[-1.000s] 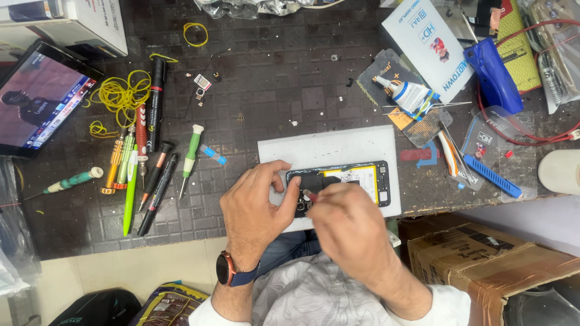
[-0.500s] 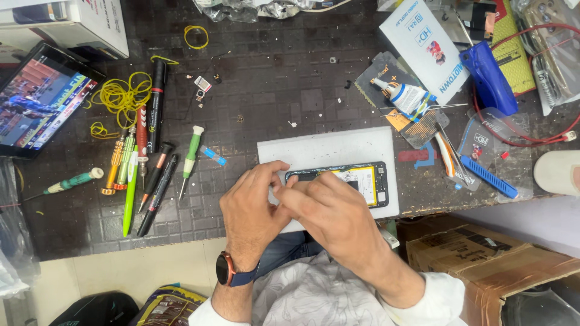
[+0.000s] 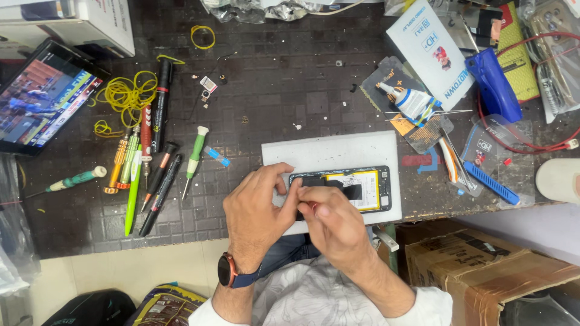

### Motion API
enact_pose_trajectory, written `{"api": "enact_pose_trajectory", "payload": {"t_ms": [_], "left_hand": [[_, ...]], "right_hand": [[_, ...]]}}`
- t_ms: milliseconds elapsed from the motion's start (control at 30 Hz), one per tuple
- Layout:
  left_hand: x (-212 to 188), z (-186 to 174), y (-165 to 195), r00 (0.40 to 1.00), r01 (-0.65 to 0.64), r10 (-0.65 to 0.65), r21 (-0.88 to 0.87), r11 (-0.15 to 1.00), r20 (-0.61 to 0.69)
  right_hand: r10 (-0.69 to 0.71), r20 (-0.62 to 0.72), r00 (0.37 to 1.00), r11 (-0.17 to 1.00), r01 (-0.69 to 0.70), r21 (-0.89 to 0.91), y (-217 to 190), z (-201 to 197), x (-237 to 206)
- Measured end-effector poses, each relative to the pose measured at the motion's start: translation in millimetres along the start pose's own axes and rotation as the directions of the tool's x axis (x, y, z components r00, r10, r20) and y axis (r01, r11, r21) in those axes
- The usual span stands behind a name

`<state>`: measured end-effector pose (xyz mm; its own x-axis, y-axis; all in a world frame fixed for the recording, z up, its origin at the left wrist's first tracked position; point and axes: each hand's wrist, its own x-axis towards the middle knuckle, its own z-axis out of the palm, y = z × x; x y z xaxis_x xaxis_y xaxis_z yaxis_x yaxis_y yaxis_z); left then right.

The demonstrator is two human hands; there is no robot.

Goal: The person uses a screwdriver to remove screws from the back of a disassembled smartphone. They carefully unscrew multiple fasteners around the device's perimeter and near the camera module, then set the screwdriver down and briefly handle the phone.

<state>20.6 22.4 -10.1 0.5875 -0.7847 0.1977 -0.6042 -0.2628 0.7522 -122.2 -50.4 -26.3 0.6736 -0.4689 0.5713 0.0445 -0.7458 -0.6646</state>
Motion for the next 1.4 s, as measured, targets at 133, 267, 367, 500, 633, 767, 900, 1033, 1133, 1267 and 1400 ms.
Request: {"api": "enact_pose_trajectory", "payload": {"t_ms": [133,267,367,500,633,767,900,1033,1133,1267,1400], "left_hand": [[0.9,-0.1,2.0,1.0,0.014,-0.014,0.01,1.0,-0.004],[1.5,-1.2,2.5,1.0,-0.002,0.002,0.01,1.0,-0.006],[1.8,-0.9,2.5,1.0,0.007,-0.007,0.016,1.0,-0.005],[2.0,-1.0,2.5,1.0,-0.007,0.007,0.02,1.0,-0.016],[2.1,-1.2,3.4,1.0,0.019,-0.019,0.02,1.0,-0.01],[3.0,-1.4,3.5,1.0,-0.003,0.004,0.02,1.0,-0.021],[2.3,-1.1,3.7,1.0,0.027,-0.027,0.027,0.999,0.001],[2.6,-0.6,2.5,1.0,0.013,-0.013,0.022,1.0,-0.013],[1.6,-0.4,2.0,1.0,0.008,-0.007,0.029,1.0,-0.007],[0.5,0.1,2.9,1.0,0.026,-0.025,0.023,0.999,-0.006],[1.7,0.0,1.9,1.0,0.019,-0.019,0.013,1.0,-0.009]], "right_hand": [[0.037,-0.019,0.999,0.998,-0.037,-0.042,7.8,-2.2,-3.0],[0.017,-0.007,1.0,1.0,-0.017,-0.001,4.3,-10.5,5.3],[-0.055,0.048,0.997,0.998,0.056,-0.016,0.5,-20.7,13.1],[-0.146,0.062,0.987,0.987,0.149,-0.054,3.5,-23.3,20.8],[-0.103,0.001,0.995,0.994,0.103,-0.021,8.8,-21.6,22.3],[-0.05,0.007,0.999,0.997,0.049,0.057,11.3,-22.7,19.6],[-0.039,-0.029,0.999,0.992,0.042,0.115,14.3,-20.7,15.8],[-0.054,-0.058,0.997,0.998,0.056,0.037,16.3,-18.8,11.8],[-0.067,-0.055,0.996,0.996,0.07,0.06,16.4,-17.0,10.6],[-0.06,-0.052,0.997,0.995,0.064,0.08,15.1,-15.5,12.0],[-0.078,-0.033,0.996,0.997,0.079,0.018,13.2,-16.4,16.1]]}}
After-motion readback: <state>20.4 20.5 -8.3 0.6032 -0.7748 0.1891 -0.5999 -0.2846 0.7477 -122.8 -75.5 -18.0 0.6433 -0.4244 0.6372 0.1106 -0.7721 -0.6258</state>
